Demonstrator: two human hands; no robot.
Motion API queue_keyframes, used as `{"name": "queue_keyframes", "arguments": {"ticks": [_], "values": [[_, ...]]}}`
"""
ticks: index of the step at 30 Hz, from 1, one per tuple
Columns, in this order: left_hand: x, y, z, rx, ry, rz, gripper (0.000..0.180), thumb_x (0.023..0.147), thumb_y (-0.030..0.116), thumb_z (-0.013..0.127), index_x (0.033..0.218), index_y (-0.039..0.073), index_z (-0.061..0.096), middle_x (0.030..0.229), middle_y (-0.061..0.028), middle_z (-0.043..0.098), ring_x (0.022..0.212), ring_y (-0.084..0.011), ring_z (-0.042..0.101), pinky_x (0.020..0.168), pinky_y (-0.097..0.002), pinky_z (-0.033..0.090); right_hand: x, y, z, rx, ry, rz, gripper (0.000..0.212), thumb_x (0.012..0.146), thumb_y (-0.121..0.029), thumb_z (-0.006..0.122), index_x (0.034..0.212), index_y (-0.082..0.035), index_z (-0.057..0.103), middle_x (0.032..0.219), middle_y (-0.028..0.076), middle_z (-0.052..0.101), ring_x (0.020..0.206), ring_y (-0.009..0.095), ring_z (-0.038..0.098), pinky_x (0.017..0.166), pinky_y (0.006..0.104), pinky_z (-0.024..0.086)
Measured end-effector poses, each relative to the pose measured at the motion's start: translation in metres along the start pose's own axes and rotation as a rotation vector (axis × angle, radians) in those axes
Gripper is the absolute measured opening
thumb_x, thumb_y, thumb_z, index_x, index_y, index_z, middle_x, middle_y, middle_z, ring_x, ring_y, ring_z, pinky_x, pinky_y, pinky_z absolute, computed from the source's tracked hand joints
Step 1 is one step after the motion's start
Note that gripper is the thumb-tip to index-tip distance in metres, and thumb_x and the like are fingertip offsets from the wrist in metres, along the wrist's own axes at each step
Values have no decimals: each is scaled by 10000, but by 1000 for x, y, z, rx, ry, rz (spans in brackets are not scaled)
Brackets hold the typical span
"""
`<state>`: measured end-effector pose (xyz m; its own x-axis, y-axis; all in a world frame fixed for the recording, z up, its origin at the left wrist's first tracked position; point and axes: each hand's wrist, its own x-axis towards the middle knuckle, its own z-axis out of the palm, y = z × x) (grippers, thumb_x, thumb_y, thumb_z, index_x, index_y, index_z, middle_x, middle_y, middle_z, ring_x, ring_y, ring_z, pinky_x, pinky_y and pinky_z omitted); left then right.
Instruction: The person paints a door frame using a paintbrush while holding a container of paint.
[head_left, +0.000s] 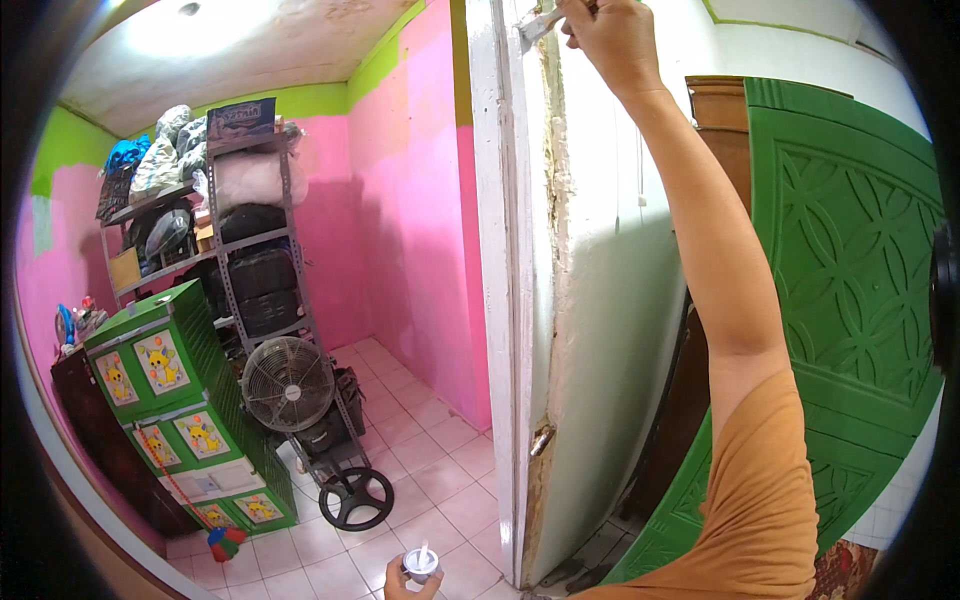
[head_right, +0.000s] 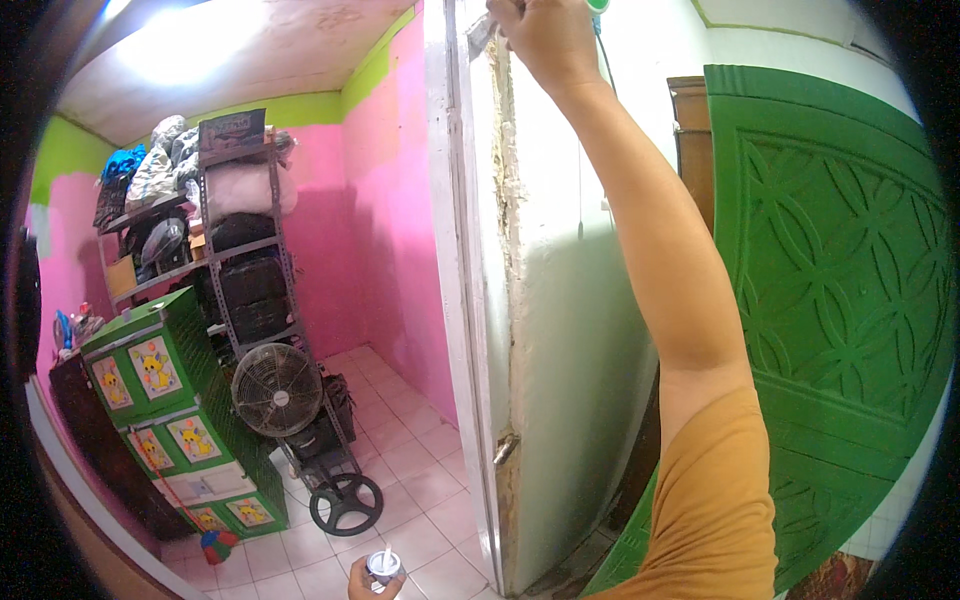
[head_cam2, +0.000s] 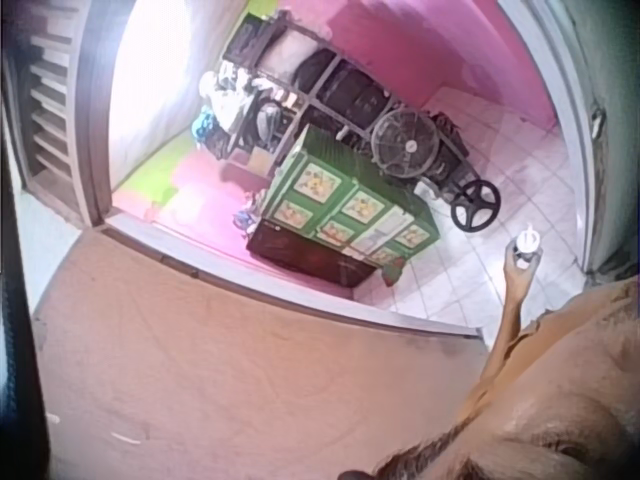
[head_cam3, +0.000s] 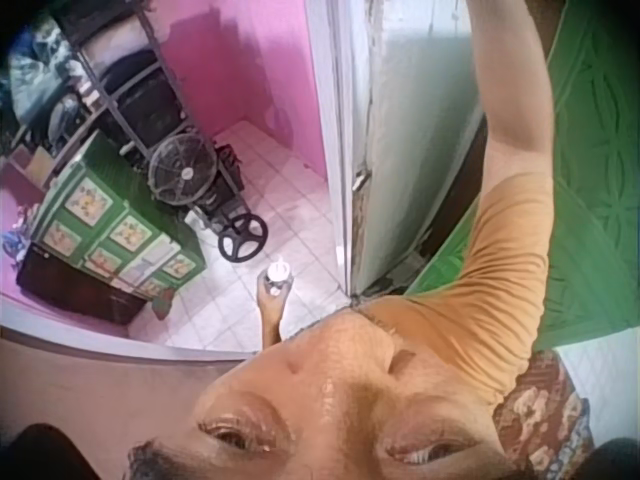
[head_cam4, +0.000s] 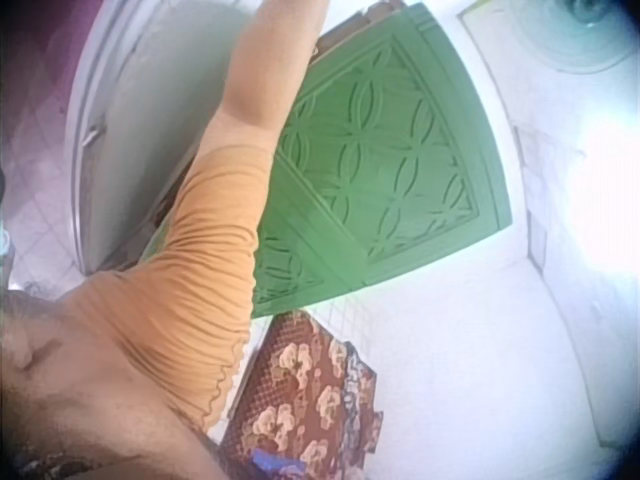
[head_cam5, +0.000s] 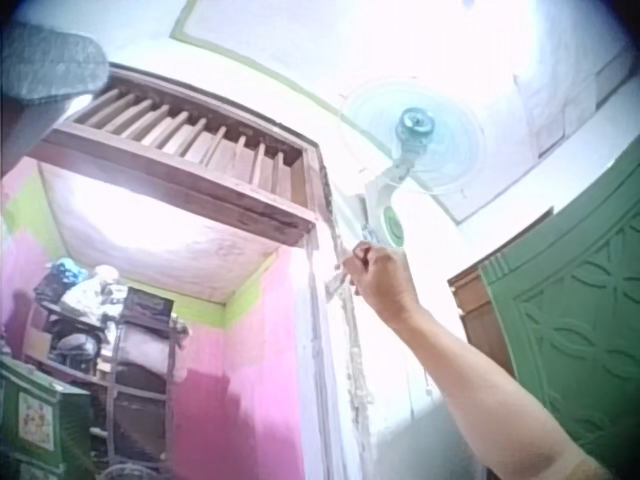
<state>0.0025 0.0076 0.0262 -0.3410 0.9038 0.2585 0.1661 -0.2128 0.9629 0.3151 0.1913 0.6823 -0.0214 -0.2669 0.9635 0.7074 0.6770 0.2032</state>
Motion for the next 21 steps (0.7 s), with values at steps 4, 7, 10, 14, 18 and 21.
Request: {"name": "queue_keyframes", "arguments": {"ticks": [4,7,10,14,18,21], "values": [[1,-4,0,-3,-7,13,561,842,52,837,1325,-5,555,1160,-97,670,1032,-178,640,880,-318,537,4,-1,0,42,29,41,353,986,-205,674,718,19,616,577,105,604,569,148,626,566,346,489],[2,0,0,-12,-8,18,566,839,62,844,1324,-4,558,1156,-96,671,1031,-178,640,880,-318,537,-4,4,-1,33,-4,8,391,1004,-251,671,724,15,610,574,90,583,576,130,623,563,339,484],[-1,6,2,8,0,3,567,839,72,848,1322,-3,560,1155,-96,671,1030,-177,640,878,-315,534,-21,0,-3,52,-74,88,375,1000,-244,680,731,11,617,569,92,577,560,125,601,550,328,472],[2,2,3,35,-31,13,552,844,83,847,1311,-2,566,1147,-90,669,1012,-172,635,861,-307,527,-21,-1,-11,9,32,-10,361,993,-232,691,735,9,618,560,84,547,537,124,571,534,319,463],[4,1,5,5,-32,52,544,847,84,844,1306,-9,566,1135,-86,667,994,-166,629,845,-302,523,-25,-3,-5,32,58,-82,357,994,-223,691,736,11,616,556,84,548,514,139,554,521,316,447],[5,-5,6,-5,-24,76,549,846,75,839,1310,-18,561,1131,-88,665,991,-165,628,844,-301,523,-36,-4,-8,-57,-20,-35,356,997,-224,684,739,11,617,561,107,570,510,153,556,524,322,440]]}}
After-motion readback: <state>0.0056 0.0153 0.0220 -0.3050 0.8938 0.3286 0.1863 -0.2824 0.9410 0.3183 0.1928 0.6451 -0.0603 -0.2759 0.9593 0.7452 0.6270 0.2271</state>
